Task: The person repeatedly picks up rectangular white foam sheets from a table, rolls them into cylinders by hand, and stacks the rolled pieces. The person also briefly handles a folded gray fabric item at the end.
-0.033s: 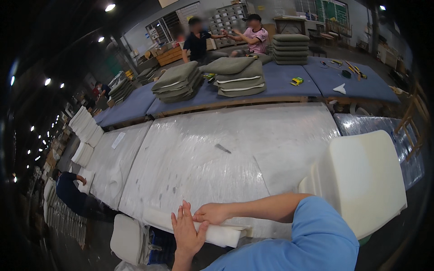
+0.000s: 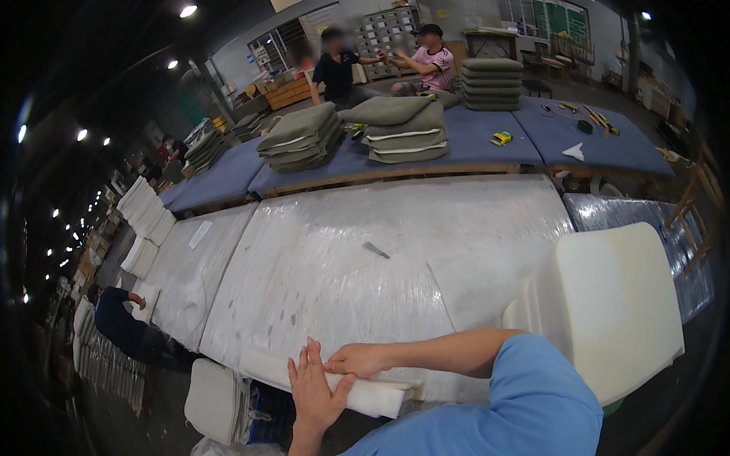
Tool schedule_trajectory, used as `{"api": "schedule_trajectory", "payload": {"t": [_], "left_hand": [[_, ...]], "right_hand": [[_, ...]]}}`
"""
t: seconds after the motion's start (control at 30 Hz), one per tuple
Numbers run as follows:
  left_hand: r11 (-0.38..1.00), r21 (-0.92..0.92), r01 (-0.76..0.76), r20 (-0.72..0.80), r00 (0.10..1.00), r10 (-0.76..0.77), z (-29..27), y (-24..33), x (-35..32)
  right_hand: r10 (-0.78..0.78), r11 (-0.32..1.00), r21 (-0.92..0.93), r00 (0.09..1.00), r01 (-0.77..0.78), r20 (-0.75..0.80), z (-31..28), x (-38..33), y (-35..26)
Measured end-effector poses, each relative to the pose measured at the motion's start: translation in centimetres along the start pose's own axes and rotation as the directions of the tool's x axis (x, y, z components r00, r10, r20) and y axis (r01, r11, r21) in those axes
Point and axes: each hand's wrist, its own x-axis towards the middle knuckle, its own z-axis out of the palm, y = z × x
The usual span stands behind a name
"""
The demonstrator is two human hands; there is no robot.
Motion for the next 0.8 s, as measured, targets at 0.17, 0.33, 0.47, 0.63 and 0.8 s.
{"api": "schedule_trajectory", "payload": {"t": [0.17,0.33,0.47,0.63,0.8], "left_hand": [[0.997,0.08,0.024,0.05,0.998,-0.028,-0.5,0.2,-0.3],[0.986,0.159,-0.04,0.115,0.993,0.022,-0.6,0.9,0.6],[0.982,0.191,-0.011,0.148,0.989,-0.017,-0.7,0.7,0.5],[0.974,0.225,-0.012,0.16,0.987,-0.024,-0.6,0.5,0.8],[0.977,0.207,-0.041,0.152,0.988,0.009,-0.9,0.7,1.1]], "right_hand": [[0.034,0.998,-0.052,0.999,-0.036,-0.027,0.6,0.5,2.1],[-0.014,0.951,-0.307,0.986,-0.038,-0.166,0.5,-2.2,12.0],[0.219,0.972,-0.023,0.94,-0.233,-0.262,0.1,-2.5,11.7],[0.24,0.967,0.167,0.905,-0.192,-0.35,-3.3,-2.7,8.0],[0.084,0.984,0.175,0.824,0.018,-0.56,-3.7,-1.5,12.0]]}}
